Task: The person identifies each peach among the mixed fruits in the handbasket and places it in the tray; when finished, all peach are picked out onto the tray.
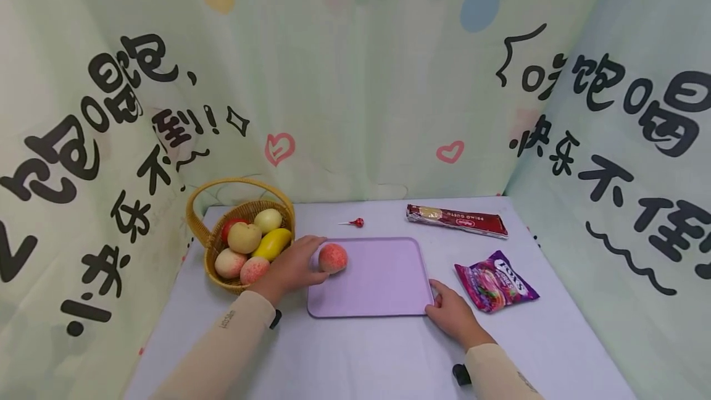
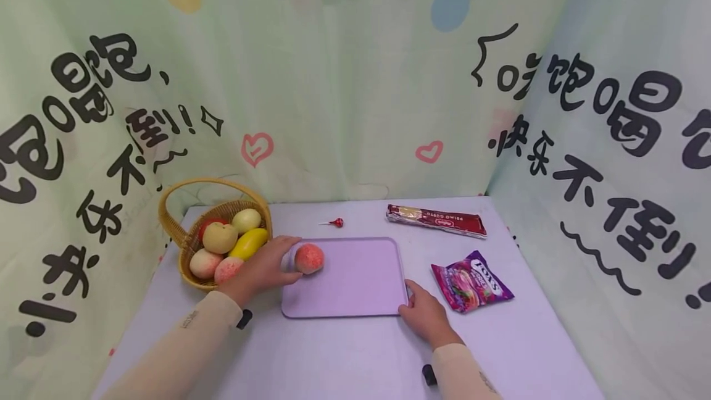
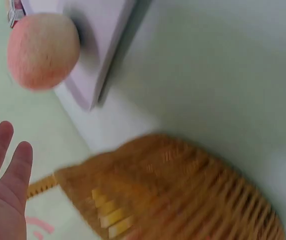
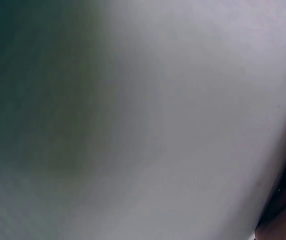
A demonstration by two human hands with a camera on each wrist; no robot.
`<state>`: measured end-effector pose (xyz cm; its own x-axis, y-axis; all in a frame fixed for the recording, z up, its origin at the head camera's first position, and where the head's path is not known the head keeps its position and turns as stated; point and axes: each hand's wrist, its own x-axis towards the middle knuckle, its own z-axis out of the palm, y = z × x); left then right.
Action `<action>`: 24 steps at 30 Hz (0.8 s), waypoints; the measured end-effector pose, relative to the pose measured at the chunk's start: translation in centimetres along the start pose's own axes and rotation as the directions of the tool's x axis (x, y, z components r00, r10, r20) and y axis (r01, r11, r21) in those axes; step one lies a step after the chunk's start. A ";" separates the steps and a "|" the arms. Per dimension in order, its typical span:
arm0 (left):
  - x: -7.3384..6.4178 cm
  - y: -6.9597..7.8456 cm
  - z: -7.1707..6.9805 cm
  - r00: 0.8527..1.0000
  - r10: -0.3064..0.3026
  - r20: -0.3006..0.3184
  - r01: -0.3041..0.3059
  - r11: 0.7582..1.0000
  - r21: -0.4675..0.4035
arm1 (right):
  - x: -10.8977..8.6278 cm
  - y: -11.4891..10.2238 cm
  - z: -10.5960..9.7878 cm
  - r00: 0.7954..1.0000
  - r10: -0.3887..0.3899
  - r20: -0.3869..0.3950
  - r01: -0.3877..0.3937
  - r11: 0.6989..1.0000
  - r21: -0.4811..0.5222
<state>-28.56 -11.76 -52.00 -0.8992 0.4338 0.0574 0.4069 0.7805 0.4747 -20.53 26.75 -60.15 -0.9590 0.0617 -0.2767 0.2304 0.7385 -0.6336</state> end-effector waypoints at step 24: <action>-2.4 -3.6 -7.9 0.994 -0.096 -0.057 0.100 0.992 0.071 | 0.0 -0.3 -0.2 1.000 -0.016 0.005 0.016 1.000 0.003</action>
<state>-29.11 -19.19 -46.89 -0.9419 0.3303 0.0613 0.3250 0.8500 0.4145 -20.60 26.67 -59.77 -0.9617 0.0460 -0.2701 0.2150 0.7376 -0.6400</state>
